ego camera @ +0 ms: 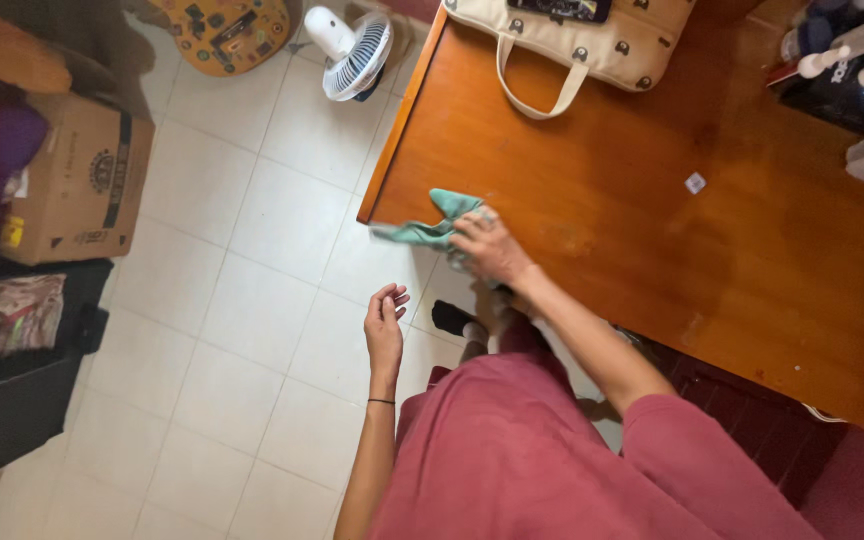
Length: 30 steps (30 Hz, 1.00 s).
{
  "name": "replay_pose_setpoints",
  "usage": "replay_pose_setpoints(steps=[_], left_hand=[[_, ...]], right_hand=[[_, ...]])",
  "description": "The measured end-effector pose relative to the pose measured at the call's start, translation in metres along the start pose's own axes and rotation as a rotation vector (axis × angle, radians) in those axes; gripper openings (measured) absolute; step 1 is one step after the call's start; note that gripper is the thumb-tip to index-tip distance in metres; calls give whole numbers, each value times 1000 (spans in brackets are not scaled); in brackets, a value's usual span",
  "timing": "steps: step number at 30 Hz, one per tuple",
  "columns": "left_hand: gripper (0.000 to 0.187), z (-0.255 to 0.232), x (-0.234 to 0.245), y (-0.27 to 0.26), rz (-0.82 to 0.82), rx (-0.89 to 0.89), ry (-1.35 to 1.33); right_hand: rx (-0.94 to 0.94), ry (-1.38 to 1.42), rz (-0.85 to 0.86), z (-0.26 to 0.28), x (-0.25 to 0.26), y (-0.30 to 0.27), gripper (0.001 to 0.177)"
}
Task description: The person wipes a wooden table, a window frame, a black cabinet, and a pink wall using a green cloth. The person repeatedly returns to the table to wipe it multiple times.
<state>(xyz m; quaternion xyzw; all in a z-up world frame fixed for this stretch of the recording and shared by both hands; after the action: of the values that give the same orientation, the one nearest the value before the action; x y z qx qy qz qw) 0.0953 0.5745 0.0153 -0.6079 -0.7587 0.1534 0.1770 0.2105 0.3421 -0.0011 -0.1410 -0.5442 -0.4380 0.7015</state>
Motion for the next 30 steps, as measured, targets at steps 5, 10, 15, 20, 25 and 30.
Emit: replay_pose_setpoints(steps=[5,10,15,20,25,30], left_hand=[[34,-9,0,23,-18,13,-25],[35,-18,17,35,-79,58,-27],[33,-27,14,60,-7,59,10],[31,-55,-18,100,84,-8,12],[30,-78,-37,139,95,-83,-43],[30,-92,-38,160,182,-84,14]], right_hand=[[-317,-108,-132,-78,1,14,37],[-459,-238,-195,-122,-21,67,38],[-565,-198,-216,-170,-37,118,41],[-650,-297,-209,-154,-79,157,62],[-302,-7,-45,6,-88,123,50],[-198,104,-22,21,-39,75,38]])
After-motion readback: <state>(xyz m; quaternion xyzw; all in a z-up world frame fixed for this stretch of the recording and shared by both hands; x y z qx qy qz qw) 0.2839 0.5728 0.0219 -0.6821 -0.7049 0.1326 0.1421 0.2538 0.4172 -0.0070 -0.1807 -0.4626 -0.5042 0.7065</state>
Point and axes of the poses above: each hand's wrist, its own y-axis towards the middle knuckle, its own x-axis out of the back of the hand, z = x × y, the point moved 4 cm from there along y, towards the middle knuckle, and after that the axes turned 1 degree about z, right-handed, at the moved point
